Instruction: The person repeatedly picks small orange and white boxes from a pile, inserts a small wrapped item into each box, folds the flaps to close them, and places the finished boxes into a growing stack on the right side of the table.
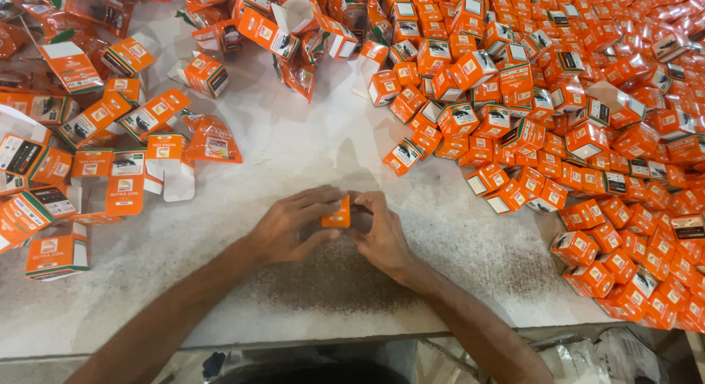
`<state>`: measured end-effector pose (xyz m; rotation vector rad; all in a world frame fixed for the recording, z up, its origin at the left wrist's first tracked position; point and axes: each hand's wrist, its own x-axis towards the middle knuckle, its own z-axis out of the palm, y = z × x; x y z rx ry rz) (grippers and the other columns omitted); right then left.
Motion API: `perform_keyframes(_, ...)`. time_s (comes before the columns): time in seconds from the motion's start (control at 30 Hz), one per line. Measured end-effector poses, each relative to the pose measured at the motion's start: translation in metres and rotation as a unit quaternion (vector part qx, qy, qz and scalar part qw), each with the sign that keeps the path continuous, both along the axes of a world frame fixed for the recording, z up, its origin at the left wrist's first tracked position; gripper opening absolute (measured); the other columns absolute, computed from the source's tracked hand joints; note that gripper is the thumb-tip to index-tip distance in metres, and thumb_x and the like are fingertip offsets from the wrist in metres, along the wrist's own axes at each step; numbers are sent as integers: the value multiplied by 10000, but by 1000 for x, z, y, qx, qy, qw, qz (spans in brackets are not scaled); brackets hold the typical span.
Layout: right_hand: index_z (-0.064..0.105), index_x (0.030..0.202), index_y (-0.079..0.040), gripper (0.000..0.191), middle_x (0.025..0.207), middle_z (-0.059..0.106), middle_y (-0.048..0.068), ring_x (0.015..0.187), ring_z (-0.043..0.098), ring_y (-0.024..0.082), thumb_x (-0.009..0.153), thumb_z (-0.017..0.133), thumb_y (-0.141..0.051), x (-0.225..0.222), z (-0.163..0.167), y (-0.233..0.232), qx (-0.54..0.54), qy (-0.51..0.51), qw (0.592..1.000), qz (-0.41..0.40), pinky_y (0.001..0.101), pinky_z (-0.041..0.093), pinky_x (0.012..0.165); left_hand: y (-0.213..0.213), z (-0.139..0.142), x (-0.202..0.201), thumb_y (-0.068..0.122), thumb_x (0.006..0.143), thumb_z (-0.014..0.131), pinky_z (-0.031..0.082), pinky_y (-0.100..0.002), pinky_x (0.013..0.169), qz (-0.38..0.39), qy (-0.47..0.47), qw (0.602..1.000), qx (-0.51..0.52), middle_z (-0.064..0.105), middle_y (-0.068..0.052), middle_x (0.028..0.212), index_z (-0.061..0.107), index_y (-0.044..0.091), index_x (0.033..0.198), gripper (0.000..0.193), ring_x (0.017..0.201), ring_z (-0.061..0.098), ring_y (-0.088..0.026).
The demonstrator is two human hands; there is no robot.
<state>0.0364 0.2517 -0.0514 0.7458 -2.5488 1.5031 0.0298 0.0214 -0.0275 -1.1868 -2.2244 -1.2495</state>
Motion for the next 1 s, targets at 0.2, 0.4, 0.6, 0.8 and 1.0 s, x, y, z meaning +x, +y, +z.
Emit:
perform_keyframes(0.2, 349, 1250, -31, 604, 1272, 677, 218, 1156, 715, 334, 847, 798, -1, -5, -7, 1, -1, 9, 1000, 9, 420, 559, 953, -1, -4, 0, 121, 818, 805, 568, -432, 1007, 42, -63, 997, -3, 687, -125, 1308, 665, 62, 1142, 359, 1244, 661, -332)
perform_keyframes(0.4, 352, 1239, -40, 602, 1221, 701, 191, 1115, 732, 306, 857, 818, -45, -5, -7, 0, 2, -12, 1000, 1, 402, 576, 921, 1, -11, -1, 80, 837, 781, 557, -456, 1045, 46, -10, 999, -14, 678, -133, 1331, 666, 61, 1114, 300, 1281, 638, -343)
perform_keyframes(0.6, 364, 1302, -31, 642, 1273, 677, 188, 1158, 714, 319, 849, 819, -53, -3, -4, -3, 3, -6, 1000, -1, 413, 585, 946, -3, -6, 5, 84, 895, 735, 476, -455, 1177, 38, 92, 984, -146, 499, -206, 1565, 618, 47, 1026, 180, 1486, 463, -421)
perform_keyframes(0.8, 401, 1464, -64, 793, 1409, 569, 189, 1336, 539, 389, 762, 762, 18, -10, 8, -9, 162, 207, 964, 41, 493, 460, 1136, -13, 3, 13, 181, 899, 727, 235, -613, 1243, 47, 108, 979, -165, 464, -190, 1506, 639, 59, 1160, 303, 1498, 357, -399)
perform_keyframes(1.0, 340, 1490, -27, 819, 1489, 393, 318, 1408, 355, 508, 836, 813, -162, -33, 35, 10, 250, 326, 898, -159, 703, 241, 1159, -125, 18, 10, 97, 854, 720, 430, -571, 994, 510, 143, 815, -234, 551, -229, 1279, 581, -21, 1319, 500, 1182, 520, -415)
